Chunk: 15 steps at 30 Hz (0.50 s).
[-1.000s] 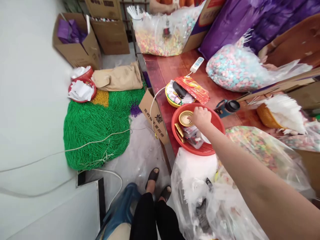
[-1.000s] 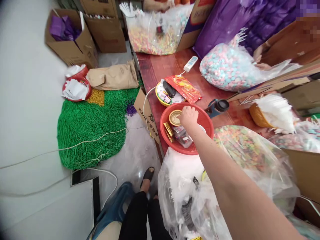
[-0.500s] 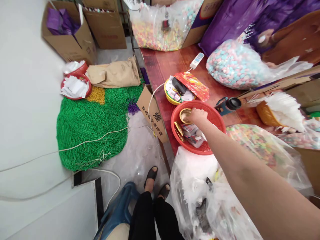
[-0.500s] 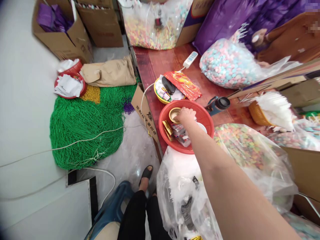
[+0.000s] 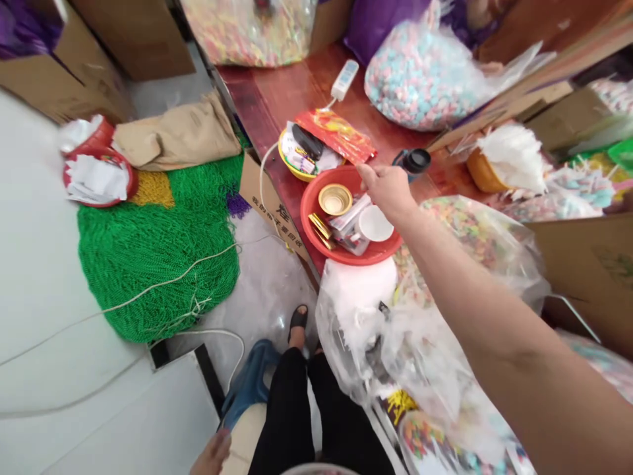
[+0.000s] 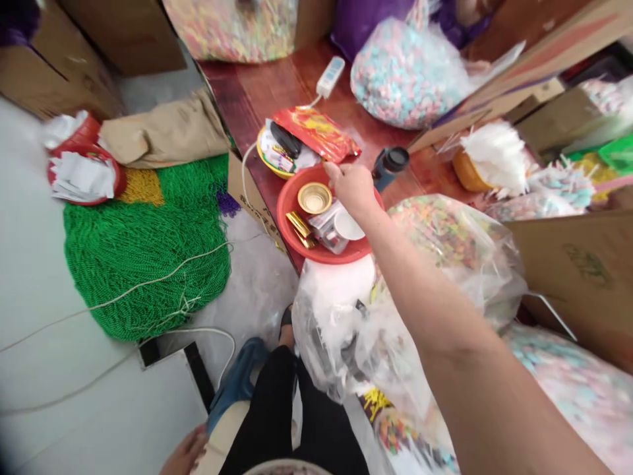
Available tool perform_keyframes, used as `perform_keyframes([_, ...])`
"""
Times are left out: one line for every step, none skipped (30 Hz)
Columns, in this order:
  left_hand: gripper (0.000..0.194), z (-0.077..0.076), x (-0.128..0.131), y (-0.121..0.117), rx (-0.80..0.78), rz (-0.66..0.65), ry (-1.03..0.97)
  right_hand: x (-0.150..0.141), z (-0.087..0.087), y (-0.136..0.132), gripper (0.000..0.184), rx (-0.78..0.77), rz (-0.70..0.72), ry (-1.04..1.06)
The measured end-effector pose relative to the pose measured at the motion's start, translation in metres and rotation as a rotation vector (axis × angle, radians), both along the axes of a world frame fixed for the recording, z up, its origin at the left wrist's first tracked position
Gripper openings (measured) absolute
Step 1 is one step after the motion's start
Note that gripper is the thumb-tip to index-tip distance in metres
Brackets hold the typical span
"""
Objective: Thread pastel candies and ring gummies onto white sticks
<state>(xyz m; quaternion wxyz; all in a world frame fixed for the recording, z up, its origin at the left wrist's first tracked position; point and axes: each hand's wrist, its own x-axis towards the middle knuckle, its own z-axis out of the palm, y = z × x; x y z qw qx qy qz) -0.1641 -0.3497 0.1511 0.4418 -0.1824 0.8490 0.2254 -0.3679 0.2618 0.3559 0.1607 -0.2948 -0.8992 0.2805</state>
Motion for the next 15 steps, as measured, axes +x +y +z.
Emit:
perform_keyframes([0.037,0.001,-0.003,0.002,0.015,0.033,-0.026,0.014,0.001,-0.007,0.048,-0.1,0.003,0.087])
perform_keyframes([0.041,0.002,-0.006,0.004,0.033,0.054,-0.041,0.03,0.002,-0.016,0.046,-0.203,0.01,0.148])
perform_keyframes([0.045,0.004,-0.01,0.008,0.036,0.064,-0.047,0.048,0.001,-0.025,0.042,-0.306,0.024,0.188])
perform_keyframes([0.049,0.005,-0.014,0.012,0.034,0.068,-0.048,0.068,-0.002,-0.037,0.035,-0.408,0.055,0.214])
perform_keyframes([0.053,0.007,-0.018,0.016,0.03,0.063,-0.05,0.09,-0.005,-0.049,0.025,-0.507,0.079,0.251])
perform_keyframes([0.057,0.009,-0.022,0.021,0.027,0.055,-0.055,0.114,-0.011,-0.062,0.018,-0.618,0.103,0.268])
perform_keyframes([0.061,0.01,-0.027,0.026,0.028,0.042,-0.06,0.137,-0.017,-0.076,0.018,-0.72,0.111,0.255])
perform_keyframes([0.064,0.011,-0.03,0.031,0.03,0.022,-0.064,0.161,-0.023,-0.09,0.021,-0.823,0.095,0.217])
perform_keyframes([0.066,0.012,-0.034,0.036,0.031,-0.009,-0.064,0.184,-0.03,-0.105,0.023,-0.911,0.037,0.183])
perform_keyframes([0.067,0.012,-0.037,0.041,0.031,-0.047,-0.062,0.206,-0.036,-0.119,0.022,-0.975,-0.019,0.157])
perform_keyframes([0.068,0.012,-0.04,0.046,0.027,-0.092,-0.059,0.227,-0.042,-0.133,0.02,-1.009,-0.057,0.134])
perform_keyframes([0.068,0.012,-0.044,0.051,0.016,-0.136,-0.058,0.246,-0.047,-0.147,0.016,-1.012,-0.075,0.115])
perform_keyframes([0.066,0.011,-0.047,0.057,0.003,-0.18,-0.058,0.264,-0.051,-0.159,0.016,-1.013,-0.063,0.083])
perform_keyframes([0.064,0.01,-0.052,0.062,-0.011,-0.223,-0.055,0.282,-0.055,-0.17,0.018,-1.013,-0.058,0.041])
perform_keyframes([0.06,0.009,-0.056,0.068,-0.025,-0.266,-0.049,0.3,-0.058,-0.179,0.023,-1.006,-0.073,0.0])
